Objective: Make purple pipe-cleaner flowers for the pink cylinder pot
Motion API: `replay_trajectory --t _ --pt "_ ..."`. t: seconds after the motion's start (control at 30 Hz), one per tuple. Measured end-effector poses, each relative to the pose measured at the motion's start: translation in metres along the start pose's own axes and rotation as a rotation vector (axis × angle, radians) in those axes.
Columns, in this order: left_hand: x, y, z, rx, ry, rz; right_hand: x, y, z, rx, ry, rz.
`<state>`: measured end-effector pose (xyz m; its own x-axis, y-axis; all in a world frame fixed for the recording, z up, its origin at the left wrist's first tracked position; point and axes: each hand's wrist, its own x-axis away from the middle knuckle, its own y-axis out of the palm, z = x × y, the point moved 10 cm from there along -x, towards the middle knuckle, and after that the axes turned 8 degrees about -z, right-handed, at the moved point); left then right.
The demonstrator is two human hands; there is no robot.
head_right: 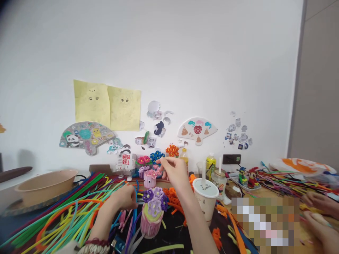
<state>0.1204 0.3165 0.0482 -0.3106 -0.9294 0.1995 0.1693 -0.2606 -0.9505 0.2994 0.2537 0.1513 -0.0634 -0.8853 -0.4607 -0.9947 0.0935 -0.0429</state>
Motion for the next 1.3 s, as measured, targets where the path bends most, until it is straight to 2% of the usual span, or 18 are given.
replay_trajectory --t 0.23,0.3,0.37,0.43,0.6,0.67,0.77,0.83,0.9,0.97,1.03,1.07,1.2,1.23,1.3 --pt "-0.007 0.036 0.011 -0.075 -0.036 -0.197 -0.001 0.005 0.000 0.055 0.002 -0.024" --pt "-0.008 0.040 0.011 -0.054 -0.044 -0.209 -0.001 0.005 0.001 0.067 0.000 -0.025" --pt "-0.005 0.034 0.009 -0.014 -0.051 -0.175 -0.001 0.006 0.001 0.075 -0.002 -0.029" --pt "0.001 0.013 0.006 0.045 -0.045 -0.065 -0.001 0.007 0.001 0.081 -0.003 -0.037" --pt "0.045 -0.078 -0.002 0.224 -0.005 0.441 -0.004 0.002 0.007 0.109 0.011 -0.048" --pt "0.066 -0.103 -0.003 0.327 0.008 0.598 -0.006 0.001 0.012 0.121 0.022 -0.060" --pt "0.093 -0.123 -0.004 0.620 0.074 0.812 -0.007 0.000 0.017 0.121 0.032 -0.096" --pt "0.108 -0.127 -0.006 0.946 0.201 0.965 -0.006 0.001 0.018 0.120 0.034 -0.124" --pt "0.118 -0.126 -0.006 1.269 0.351 1.067 -0.003 0.007 0.019 0.112 0.053 -0.184" --pt "0.120 -0.124 -0.001 1.488 0.465 1.080 0.002 0.018 0.022 0.061 0.094 -0.269" --pt "0.116 -0.121 0.007 1.641 0.534 1.021 0.004 0.024 0.022 -0.052 0.100 -0.281" --pt "0.113 -0.120 0.011 1.691 0.552 0.983 0.003 0.022 0.019 -0.121 0.075 -0.236" --pt "0.102 -0.114 0.020 1.778 0.587 0.899 0.002 -0.008 0.012 -0.388 -0.066 0.095" --pt "0.099 -0.113 0.022 1.774 0.598 0.886 0.002 -0.011 0.011 -0.451 -0.077 0.116" --pt "0.094 -0.112 0.026 1.737 0.616 0.862 0.002 -0.009 0.001 -0.547 -0.111 0.051"
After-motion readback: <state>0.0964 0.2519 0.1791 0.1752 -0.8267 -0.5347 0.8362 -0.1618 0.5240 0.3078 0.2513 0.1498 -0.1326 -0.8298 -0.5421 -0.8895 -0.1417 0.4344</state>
